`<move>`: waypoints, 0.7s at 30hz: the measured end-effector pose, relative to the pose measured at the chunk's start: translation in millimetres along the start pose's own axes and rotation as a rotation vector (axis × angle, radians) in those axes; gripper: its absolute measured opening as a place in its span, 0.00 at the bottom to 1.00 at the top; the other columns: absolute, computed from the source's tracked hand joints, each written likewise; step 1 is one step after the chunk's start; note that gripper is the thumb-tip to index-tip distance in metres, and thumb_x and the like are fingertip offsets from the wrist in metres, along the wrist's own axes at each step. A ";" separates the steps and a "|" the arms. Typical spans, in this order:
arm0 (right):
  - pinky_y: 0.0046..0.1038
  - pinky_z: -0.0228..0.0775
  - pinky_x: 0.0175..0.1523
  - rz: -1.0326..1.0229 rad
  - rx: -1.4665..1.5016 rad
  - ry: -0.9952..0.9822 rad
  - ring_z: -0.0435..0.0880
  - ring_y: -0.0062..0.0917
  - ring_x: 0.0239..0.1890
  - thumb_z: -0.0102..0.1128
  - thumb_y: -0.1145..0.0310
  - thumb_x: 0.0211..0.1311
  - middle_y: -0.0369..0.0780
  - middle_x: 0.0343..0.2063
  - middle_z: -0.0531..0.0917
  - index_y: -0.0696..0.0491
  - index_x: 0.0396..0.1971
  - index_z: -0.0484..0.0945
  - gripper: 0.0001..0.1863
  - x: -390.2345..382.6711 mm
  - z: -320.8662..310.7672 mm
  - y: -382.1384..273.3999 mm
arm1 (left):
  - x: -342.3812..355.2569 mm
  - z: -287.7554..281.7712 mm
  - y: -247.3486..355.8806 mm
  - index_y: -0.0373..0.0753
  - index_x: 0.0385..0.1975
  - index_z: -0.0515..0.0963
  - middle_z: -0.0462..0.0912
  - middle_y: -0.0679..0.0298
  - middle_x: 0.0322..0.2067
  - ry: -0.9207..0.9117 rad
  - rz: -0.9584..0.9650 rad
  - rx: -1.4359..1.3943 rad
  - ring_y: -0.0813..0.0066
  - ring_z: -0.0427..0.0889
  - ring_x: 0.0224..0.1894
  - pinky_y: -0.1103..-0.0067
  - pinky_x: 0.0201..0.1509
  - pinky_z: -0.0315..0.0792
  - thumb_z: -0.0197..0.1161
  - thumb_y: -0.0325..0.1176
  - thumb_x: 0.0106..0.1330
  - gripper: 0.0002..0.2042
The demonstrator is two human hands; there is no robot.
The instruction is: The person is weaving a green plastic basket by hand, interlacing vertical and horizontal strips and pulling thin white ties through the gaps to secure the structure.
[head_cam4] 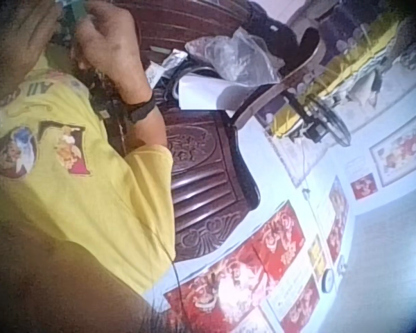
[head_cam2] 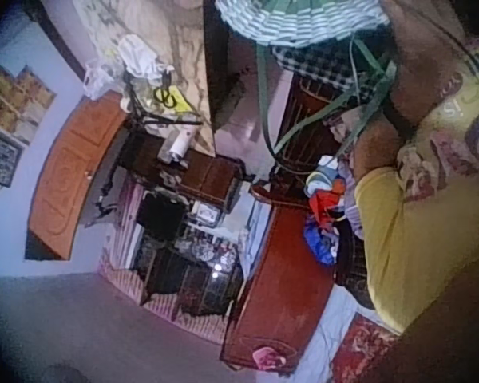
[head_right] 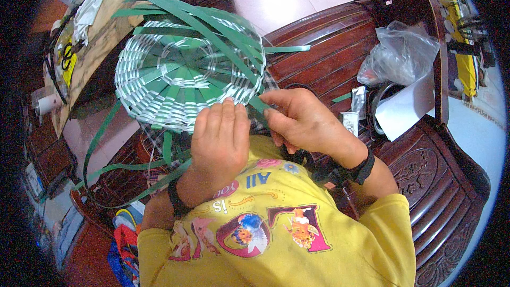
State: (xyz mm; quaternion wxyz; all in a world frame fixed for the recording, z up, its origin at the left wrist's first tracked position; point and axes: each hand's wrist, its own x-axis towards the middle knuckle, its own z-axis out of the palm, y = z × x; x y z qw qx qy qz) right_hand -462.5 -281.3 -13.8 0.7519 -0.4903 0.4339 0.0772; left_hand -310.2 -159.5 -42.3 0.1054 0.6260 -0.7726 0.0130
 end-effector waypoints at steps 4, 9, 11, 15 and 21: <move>0.18 0.65 0.17 -0.008 -0.049 -0.027 0.72 0.14 0.11 0.45 0.72 0.68 0.33 0.14 0.77 0.61 0.49 0.75 0.15 5.0 0.1 -3.4 | 0.9 1.9 -1.4 0.27 0.42 0.76 0.80 0.48 0.41 0.033 -0.025 -0.003 0.55 0.79 0.43 0.63 0.50 0.71 0.60 0.29 0.59 0.14; 0.19 0.66 0.17 0.006 0.038 -0.007 0.72 0.14 0.11 0.45 0.73 0.68 0.33 0.14 0.76 0.61 0.48 0.75 0.15 3.5 1.6 0.3 | 1.4 1.5 -2.4 0.27 0.41 0.76 0.80 0.48 0.41 0.041 -0.030 -0.020 0.55 0.79 0.43 0.63 0.50 0.72 0.61 0.27 0.59 0.13; 0.19 0.66 0.17 0.022 -0.074 -0.067 0.72 0.15 0.11 0.45 0.73 0.67 0.33 0.14 0.76 0.60 0.49 0.76 0.15 2.1 -5.1 -5.8 | -0.3 1.8 -0.9 0.27 0.40 0.76 0.80 0.48 0.40 0.060 -0.023 -0.041 0.55 0.79 0.43 0.63 0.50 0.72 0.61 0.27 0.58 0.12; 0.16 0.63 0.16 -0.025 -0.291 -0.106 0.71 0.12 0.11 0.45 0.72 0.68 0.33 0.15 0.76 0.59 0.53 0.74 0.17 7.1 -10.3 -12.4 | 0.6 -0.7 -0.5 0.27 0.39 0.77 0.80 0.49 0.40 0.052 -0.009 -0.018 0.55 0.79 0.42 0.63 0.50 0.72 0.61 0.27 0.58 0.12; 0.17 0.63 0.18 -0.124 0.073 -0.084 0.69 0.12 0.12 0.47 0.67 0.72 0.32 0.15 0.75 0.57 0.48 0.75 0.13 20.4 6.7 24.6 | 0.4 10.1 -5.1 0.23 0.40 0.75 0.78 0.45 0.39 0.115 -0.077 -0.046 0.55 0.77 0.41 0.65 0.50 0.71 0.57 0.29 0.52 0.17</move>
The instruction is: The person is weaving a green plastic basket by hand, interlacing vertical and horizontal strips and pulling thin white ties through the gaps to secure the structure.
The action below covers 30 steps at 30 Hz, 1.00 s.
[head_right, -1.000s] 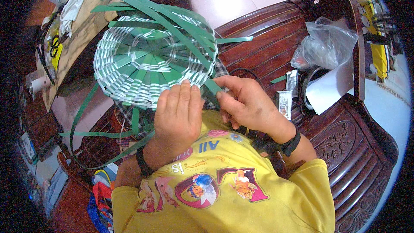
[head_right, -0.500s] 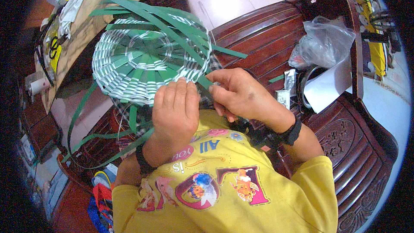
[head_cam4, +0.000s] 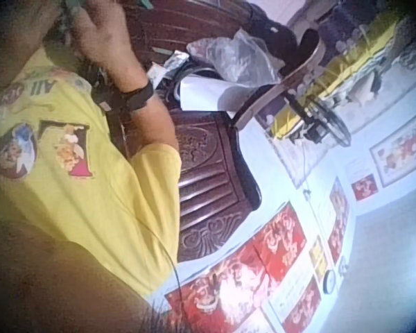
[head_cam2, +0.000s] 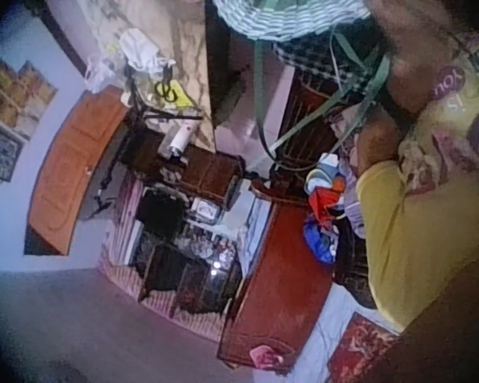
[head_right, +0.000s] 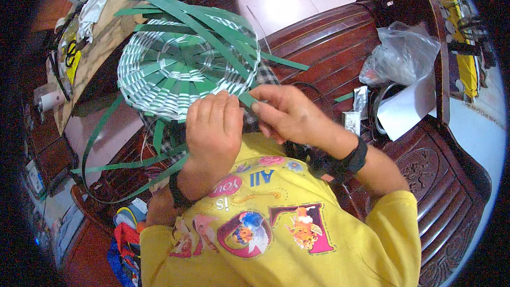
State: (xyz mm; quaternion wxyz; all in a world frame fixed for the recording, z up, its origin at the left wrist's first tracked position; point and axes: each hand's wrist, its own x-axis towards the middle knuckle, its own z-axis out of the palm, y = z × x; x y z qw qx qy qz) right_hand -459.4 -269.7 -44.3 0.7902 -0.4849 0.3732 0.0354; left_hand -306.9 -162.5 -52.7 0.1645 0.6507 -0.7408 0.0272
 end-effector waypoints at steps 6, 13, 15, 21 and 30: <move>0.15 0.59 0.20 -0.168 0.271 0.084 0.68 0.11 0.15 0.48 0.65 0.74 0.31 0.19 0.76 0.54 0.51 0.73 0.13 8.4 20.8 36.7 | -2.8 -1.0 -3.4 0.26 0.39 0.75 0.78 0.47 0.39 0.043 -0.013 -0.001 0.56 0.77 0.42 0.65 0.50 0.71 0.58 0.28 0.52 0.16; 0.14 0.60 0.23 -0.307 0.235 0.123 0.68 0.09 0.17 0.49 0.66 0.73 0.30 0.21 0.77 0.55 0.49 0.75 0.11 32.8 22.8 58.8 | -3.0 5.3 -8.4 0.33 0.42 0.74 0.79 0.54 0.42 0.041 -0.130 -0.059 0.55 0.77 0.44 0.64 0.50 0.69 0.67 0.30 0.54 0.17; 0.14 0.60 0.23 -0.314 0.243 0.138 0.68 0.09 0.17 0.49 0.66 0.73 0.30 0.21 0.77 0.55 0.48 0.75 0.11 34.7 24.3 57.8 | -3.0 7.1 -9.6 0.33 0.42 0.74 0.79 0.54 0.41 0.052 -0.139 -0.067 0.55 0.77 0.44 0.64 0.49 0.69 0.67 0.29 0.53 0.17; 0.16 0.62 0.22 -0.301 0.225 0.113 0.70 0.11 0.17 0.48 0.66 0.73 0.31 0.20 0.77 0.55 0.48 0.74 0.11 31.5 25.2 50.1 | -2.1 13.4 -7.5 0.35 0.41 0.74 0.79 0.57 0.39 0.095 -0.213 -0.036 0.57 0.77 0.41 0.65 0.48 0.68 0.66 0.27 0.53 0.16; 0.21 0.68 0.18 0.003 0.260 -0.008 0.75 0.19 0.13 0.45 0.69 0.72 0.37 0.18 0.79 0.59 0.48 0.70 0.12 20.4 14.4 12.6 | -3.1 12.2 -7.0 0.36 0.36 0.75 0.80 0.59 0.37 0.113 -0.197 -0.063 0.58 0.78 0.41 0.66 0.47 0.68 0.65 0.24 0.55 0.10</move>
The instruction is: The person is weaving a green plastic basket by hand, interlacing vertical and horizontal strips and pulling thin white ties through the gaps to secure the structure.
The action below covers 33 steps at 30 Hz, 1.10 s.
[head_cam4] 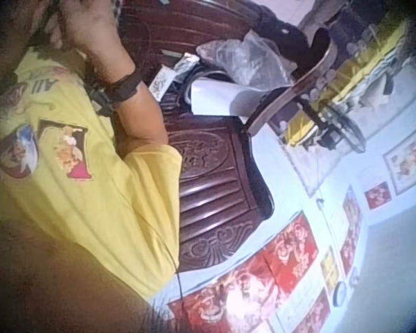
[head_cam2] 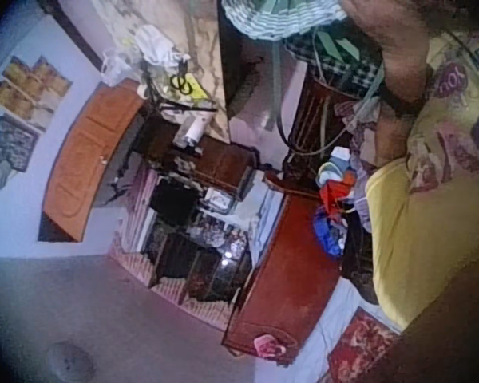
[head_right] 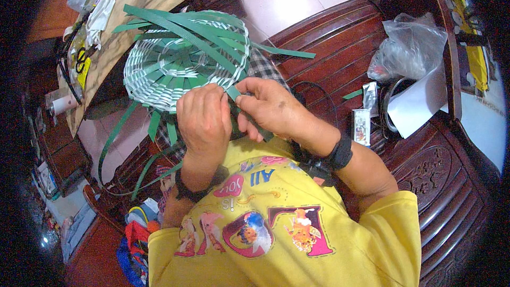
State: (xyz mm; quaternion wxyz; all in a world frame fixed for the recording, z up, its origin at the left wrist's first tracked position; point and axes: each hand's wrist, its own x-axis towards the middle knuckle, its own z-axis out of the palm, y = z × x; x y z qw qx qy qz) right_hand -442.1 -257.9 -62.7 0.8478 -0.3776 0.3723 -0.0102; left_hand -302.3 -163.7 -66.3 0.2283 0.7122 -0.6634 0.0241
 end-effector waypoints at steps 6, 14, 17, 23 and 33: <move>0.21 0.67 0.17 -0.043 -0.360 0.024 0.74 0.18 0.12 0.45 0.70 0.70 0.37 0.15 0.78 0.60 0.51 0.72 0.15 -2.1 -1.0 -14.5 | -1.2 1.3 -2.8 0.36 0.35 0.75 0.80 0.59 0.36 0.017 0.020 -0.018 0.58 0.78 0.40 0.67 0.47 0.68 0.65 0.23 0.53 0.10; 0.18 0.62 0.18 -0.213 -0.059 -0.014 0.71 0.15 0.14 0.47 0.68 0.72 0.35 0.18 0.77 0.57 0.45 0.70 0.09 11.9 -0.3 30.5 | -2.3 1.0 -4.4 0.36 0.35 0.75 0.80 0.59 0.35 0.047 0.004 -0.022 0.59 0.78 0.39 0.67 0.46 0.68 0.65 0.22 0.52 0.11; 0.18 0.62 0.18 -0.234 0.048 0.009 0.71 0.14 0.14 0.47 0.67 0.72 0.34 0.18 0.77 0.56 0.45 0.70 0.09 13.4 8.9 36.6 | -3.0 1.4 -5.7 0.36 0.35 0.75 0.81 0.59 0.35 0.091 0.001 -0.047 0.59 0.79 0.39 0.67 0.46 0.69 0.66 0.21 0.51 0.11; 0.18 0.61 0.17 -0.217 0.138 0.122 0.71 0.14 0.13 0.49 0.66 0.72 0.34 0.18 0.78 0.56 0.46 0.71 0.11 4.5 18.8 29.4 | -3.8 0.9 -8.2 0.37 0.34 0.76 0.82 0.59 0.35 0.087 0.003 -0.086 0.60 0.80 0.38 0.68 0.45 0.69 0.67 0.20 0.49 0.12; 0.21 0.65 0.16 -0.031 -0.277 0.053 0.73 0.17 0.11 0.46 0.70 0.69 0.36 0.15 0.77 0.61 0.50 0.73 0.15 -2.4 -2.0 -10.3 | -3.6 0.6 -5.4 0.37 0.35 0.77 0.82 0.59 0.36 0.065 0.076 -0.069 0.60 0.80 0.39 0.68 0.45 0.70 0.67 0.21 0.49 0.13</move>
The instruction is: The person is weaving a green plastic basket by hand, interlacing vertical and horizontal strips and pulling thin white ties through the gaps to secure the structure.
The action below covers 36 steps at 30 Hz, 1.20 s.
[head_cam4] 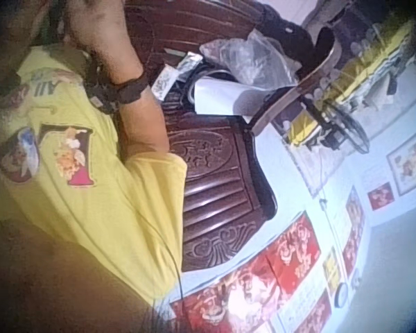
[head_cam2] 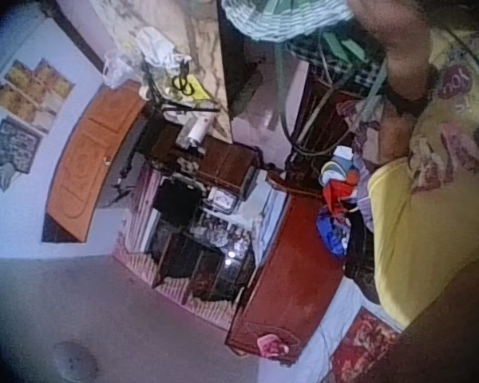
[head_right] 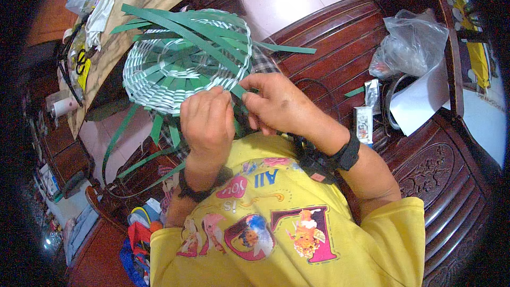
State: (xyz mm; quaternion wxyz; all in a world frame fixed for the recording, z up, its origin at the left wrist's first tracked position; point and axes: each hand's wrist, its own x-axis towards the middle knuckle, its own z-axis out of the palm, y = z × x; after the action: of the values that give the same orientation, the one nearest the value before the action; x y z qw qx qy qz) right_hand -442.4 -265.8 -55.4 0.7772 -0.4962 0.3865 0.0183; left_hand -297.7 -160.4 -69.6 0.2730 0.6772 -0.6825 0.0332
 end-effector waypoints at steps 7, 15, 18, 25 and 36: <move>0.19 0.64 0.17 -0.073 0.188 -0.040 0.73 0.16 0.12 0.47 0.69 0.70 0.35 0.16 0.77 0.60 0.47 0.73 0.13 7.6 8.7 15.5 | 0.8 -0.9 -1.7 0.37 0.35 0.77 0.82 0.58 0.37 0.007 -0.019 0.003 0.59 0.81 0.38 0.67 0.45 0.71 0.68 0.21 0.47 0.13; 0.21 0.68 0.24 -0.375 -0.007 0.210 0.76 0.14 0.19 0.53 0.73 0.67 0.34 0.16 0.78 0.54 0.45 0.76 0.09 20.0 25.3 37.8 | 1.5 -0.2 -6.4 0.37 0.37 0.77 0.82 0.58 0.35 0.056 -0.075 -0.013 0.59 0.80 0.38 0.67 0.44 0.70 0.67 0.21 0.50 0.13; 0.23 0.69 0.24 -0.486 -0.055 0.249 0.77 0.17 0.19 0.53 0.72 0.67 0.37 0.16 0.78 0.54 0.46 0.76 0.09 24.8 27.1 40.6 | 9.4 -7.6 -2.7 0.36 0.38 0.76 0.81 0.57 0.34 -0.020 -0.163 0.005 0.58 0.79 0.37 0.67 0.43 0.70 0.66 0.23 0.53 0.12; 0.32 0.70 0.25 -0.640 -0.256 0.304 0.81 0.36 0.20 0.54 0.73 0.64 0.47 0.17 0.77 0.53 0.44 0.76 0.10 25.7 14.5 49.2 | 9.4 -0.1 7.6 0.35 0.37 0.77 0.81 0.57 0.33 -0.027 -0.263 0.034 0.56 0.78 0.36 0.67 0.43 0.71 0.65 0.25 0.56 0.10; 0.36 0.69 0.25 -0.571 -0.173 0.268 0.80 0.44 0.21 0.56 0.72 0.62 0.49 0.17 0.77 0.54 0.45 0.75 0.11 19.8 16.2 41.9 | 10.6 -1.4 9.8 0.37 0.37 0.75 0.80 0.59 0.34 0.013 -0.332 -0.060 0.58 0.78 0.37 0.67 0.43 0.69 0.64 0.23 0.55 0.11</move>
State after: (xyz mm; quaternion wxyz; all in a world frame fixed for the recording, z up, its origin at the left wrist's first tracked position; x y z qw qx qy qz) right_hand -436.4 -238.8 -95.9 0.6481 -0.6468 0.3277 -0.2329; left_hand -305.8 -168.7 -60.8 0.2992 0.7721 -0.5600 -0.0283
